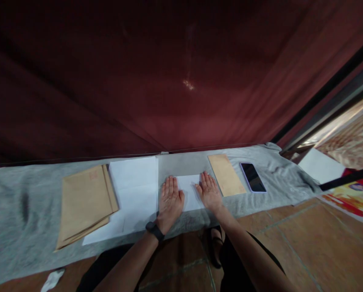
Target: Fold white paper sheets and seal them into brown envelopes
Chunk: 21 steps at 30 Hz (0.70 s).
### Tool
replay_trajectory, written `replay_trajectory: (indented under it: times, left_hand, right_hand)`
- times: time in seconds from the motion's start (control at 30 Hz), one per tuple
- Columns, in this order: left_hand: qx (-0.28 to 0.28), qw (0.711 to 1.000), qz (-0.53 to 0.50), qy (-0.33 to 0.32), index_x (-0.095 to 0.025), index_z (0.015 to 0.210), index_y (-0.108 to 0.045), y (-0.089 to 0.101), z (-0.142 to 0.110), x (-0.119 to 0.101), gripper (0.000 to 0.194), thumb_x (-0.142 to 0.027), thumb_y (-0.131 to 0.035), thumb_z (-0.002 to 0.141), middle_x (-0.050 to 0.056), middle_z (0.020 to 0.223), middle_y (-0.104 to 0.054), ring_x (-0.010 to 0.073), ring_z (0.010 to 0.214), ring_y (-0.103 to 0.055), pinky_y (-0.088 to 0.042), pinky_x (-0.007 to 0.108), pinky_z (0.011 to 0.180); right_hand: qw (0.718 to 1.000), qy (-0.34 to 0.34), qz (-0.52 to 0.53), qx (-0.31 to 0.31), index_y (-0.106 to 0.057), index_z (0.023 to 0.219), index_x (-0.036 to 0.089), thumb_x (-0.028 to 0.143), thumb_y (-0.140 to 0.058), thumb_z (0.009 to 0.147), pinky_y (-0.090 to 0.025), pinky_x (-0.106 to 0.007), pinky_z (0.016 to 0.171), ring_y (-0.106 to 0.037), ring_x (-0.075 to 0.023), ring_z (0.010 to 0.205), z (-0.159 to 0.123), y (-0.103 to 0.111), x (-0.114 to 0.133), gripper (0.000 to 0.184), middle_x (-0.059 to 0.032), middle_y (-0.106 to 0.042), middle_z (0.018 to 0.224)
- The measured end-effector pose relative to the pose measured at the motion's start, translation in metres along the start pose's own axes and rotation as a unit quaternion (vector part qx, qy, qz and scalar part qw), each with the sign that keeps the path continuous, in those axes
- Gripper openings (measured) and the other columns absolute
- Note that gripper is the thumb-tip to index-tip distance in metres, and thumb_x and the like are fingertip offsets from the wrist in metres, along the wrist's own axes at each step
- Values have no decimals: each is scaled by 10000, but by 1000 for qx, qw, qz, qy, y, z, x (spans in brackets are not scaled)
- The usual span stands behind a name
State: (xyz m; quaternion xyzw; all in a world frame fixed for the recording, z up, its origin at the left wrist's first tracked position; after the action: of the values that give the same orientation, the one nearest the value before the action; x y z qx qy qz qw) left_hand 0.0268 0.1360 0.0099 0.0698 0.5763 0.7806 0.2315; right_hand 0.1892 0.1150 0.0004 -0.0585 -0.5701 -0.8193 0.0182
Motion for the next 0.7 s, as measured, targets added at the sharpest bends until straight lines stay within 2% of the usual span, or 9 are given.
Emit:
replay_trajectory:
  times: [0.13, 0.2, 0.33, 0.43, 0.53, 0.7]
  left_hand:
    - [-27, 1000, -3, 7, 22, 1508, -312, 7, -2, 7, 623, -233, -353, 941, 231, 1567, -344, 302, 1503, -229, -280, 508, 1208]
    - [-33, 999, -7, -5, 29, 1505, -309, 12, -3, 4, 615, -219, -350, 944, 236, 1565, -348, 303, 1502, -235, -266, 514, 1215]
    - [-9, 994, -25, -106, -45, 1540, -269, 14, -10, -30, 610, -212, -348, 958, 166, 1602, -314, 253, 1513, -213, -248, 488, 1232]
    - [18, 988, -24, -149, -126, 1531, -328, 8, -17, -50, 573, -233, -375, 970, 118, 1608, -323, 234, 1508, -238, -264, 469, 1228]
    - [35, 989, -6, -142, -167, 1507, -388, 3, -18, -53, 545, -240, -401, 967, 111, 1600, -343, 252, 1505, -250, -236, 512, 1228]
    - [28, 991, 14, -129, -183, 1493, -413, 5, -18, -47, 529, -244, -391, 967, 108, 1588, -371, 270, 1507, -241, -205, 562, 1223]
  right_hand:
    - [1000, 1, 11, -7, -359, 1516, 44, 449, -335, 1044, -329, -510, 1162, -370, -323, 1441, -2, 2, -2, 623, -218, -378, 1549]
    - [1000, -1, 11, -3, -356, 1516, 40, 443, -357, 1041, -322, -508, 1166, -370, -325, 1441, -2, 2, -2, 622, -221, -373, 1551]
    - [1000, -3, 15, -4, -343, 1521, 40, 432, -375, 1038, -317, -510, 1168, -362, -317, 1447, -1, 3, -1, 623, -227, -377, 1547]
    - [1000, -3, 16, -5, -352, 1514, 30, 437, -364, 1039, -325, -502, 1163, -349, -317, 1453, -1, 3, 0, 625, -225, -380, 1546]
    - [1000, -6, 15, -1, -360, 1511, 32, 438, -362, 1039, -329, -495, 1160, -349, -319, 1452, 0, 4, -1, 623, -218, -378, 1550]
    - [1000, -26, 16, 9, -386, 1494, 21, 419, -366, 1039, -293, -508, 1177, -353, -324, 1449, 2, 12, 4, 605, -217, -376, 1551]
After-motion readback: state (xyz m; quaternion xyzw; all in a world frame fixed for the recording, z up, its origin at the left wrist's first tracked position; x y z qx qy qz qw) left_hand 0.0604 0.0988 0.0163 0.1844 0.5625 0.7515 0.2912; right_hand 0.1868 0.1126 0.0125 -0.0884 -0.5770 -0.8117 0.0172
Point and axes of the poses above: each hand's wrist, its own z-axis towards the middle knuckle, its own y-axis out of the back of the hand, x = y × z, the point moved 10 cm from there along z, towards the middle knuckle
